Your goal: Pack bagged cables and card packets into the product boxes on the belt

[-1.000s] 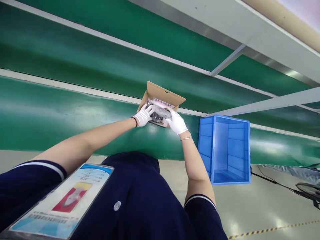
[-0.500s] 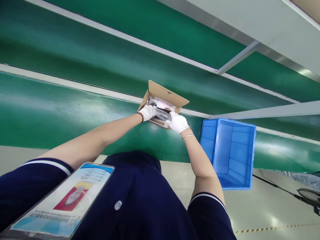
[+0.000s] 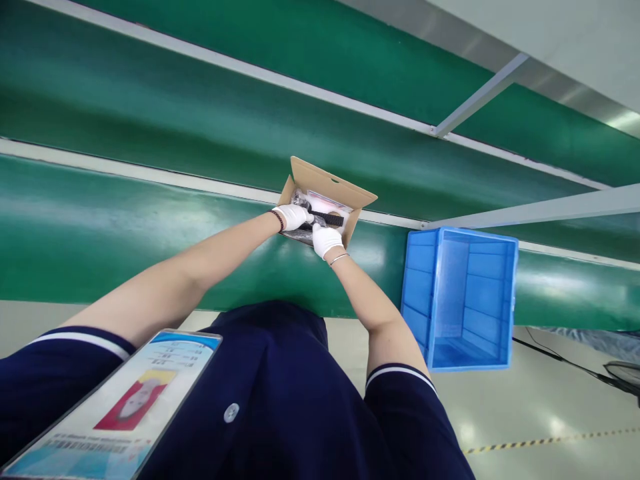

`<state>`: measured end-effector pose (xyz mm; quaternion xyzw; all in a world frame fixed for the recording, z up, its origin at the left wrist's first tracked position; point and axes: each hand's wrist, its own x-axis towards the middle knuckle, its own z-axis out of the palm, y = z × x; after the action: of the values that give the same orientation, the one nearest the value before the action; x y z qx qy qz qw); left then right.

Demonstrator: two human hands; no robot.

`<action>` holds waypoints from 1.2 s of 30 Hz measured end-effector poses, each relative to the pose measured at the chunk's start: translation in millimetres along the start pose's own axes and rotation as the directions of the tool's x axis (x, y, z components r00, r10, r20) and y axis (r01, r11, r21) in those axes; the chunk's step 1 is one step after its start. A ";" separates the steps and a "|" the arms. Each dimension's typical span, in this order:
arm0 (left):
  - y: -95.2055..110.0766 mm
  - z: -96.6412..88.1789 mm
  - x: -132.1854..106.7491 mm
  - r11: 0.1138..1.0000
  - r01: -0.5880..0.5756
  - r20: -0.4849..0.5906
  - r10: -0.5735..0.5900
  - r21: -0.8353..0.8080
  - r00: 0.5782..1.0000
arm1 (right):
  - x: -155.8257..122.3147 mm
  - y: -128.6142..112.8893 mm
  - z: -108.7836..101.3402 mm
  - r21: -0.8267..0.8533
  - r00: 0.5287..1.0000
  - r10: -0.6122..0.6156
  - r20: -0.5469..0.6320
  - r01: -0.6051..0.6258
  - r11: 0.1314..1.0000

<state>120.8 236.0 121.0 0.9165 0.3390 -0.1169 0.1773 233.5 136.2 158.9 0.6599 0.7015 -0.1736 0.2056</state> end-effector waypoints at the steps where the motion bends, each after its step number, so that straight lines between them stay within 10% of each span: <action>1: 1.8 -2.9 -2.7 1.000 -0.013 0.031 0.013 0.019 0.999 | 2.6 0.1 5.4 0.006 1.000 0.012 0.015 -0.012 1.000; 7: 23.7 -14.7 -46.6 0.985 -0.085 -0.107 0.101 0.149 0.989 | 12.8 12.1 15.1 0.056 0.997 0.025 0.078 -0.030 0.998; 12: 34.9 21.8 -95.1 0.973 -0.183 -0.202 0.209 0.141 0.957 | 20.5 23.6 14.1 0.091 0.992 -0.042 0.122 0.031 0.995; 19: 37.7 58.0 -72.9 0.998 0.055 -0.117 -0.057 -0.024 0.992 | 11.8 11.7 8.1 0.036 0.990 0.043 0.132 -0.048 0.998; 22: 34.8 58.3 -58.3 0.992 0.121 -0.117 -0.126 -0.043 0.985 | 10.8 13.5 -10.2 0.047 0.991 0.088 -0.098 -0.084 0.995; 25: 32.1 59.7 -50.1 0.983 0.172 -0.114 -0.177 -0.058 0.978 | 21.7 15.0 -19.9 0.037 0.887 0.151 -0.437 -0.150 0.988; 32: 36.1 49.1 -75.5 0.998 0.067 -0.123 -0.068 -0.013 0.990 | 50.8 16.0 -28.7 -0.004 0.946 0.125 -0.301 -0.132 0.991; 36: 33.1 46.0 -118.1 0.995 -0.089 -0.430 0.063 -0.042 0.901 | 28.9 9.1 -33.3 -0.021 0.904 0.035 -0.425 -0.048 0.999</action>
<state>50.7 125.5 126.8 0.9266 0.3369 0.1042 0.1307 239.4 178.6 172.7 0.6933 0.7179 -0.0106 0.0619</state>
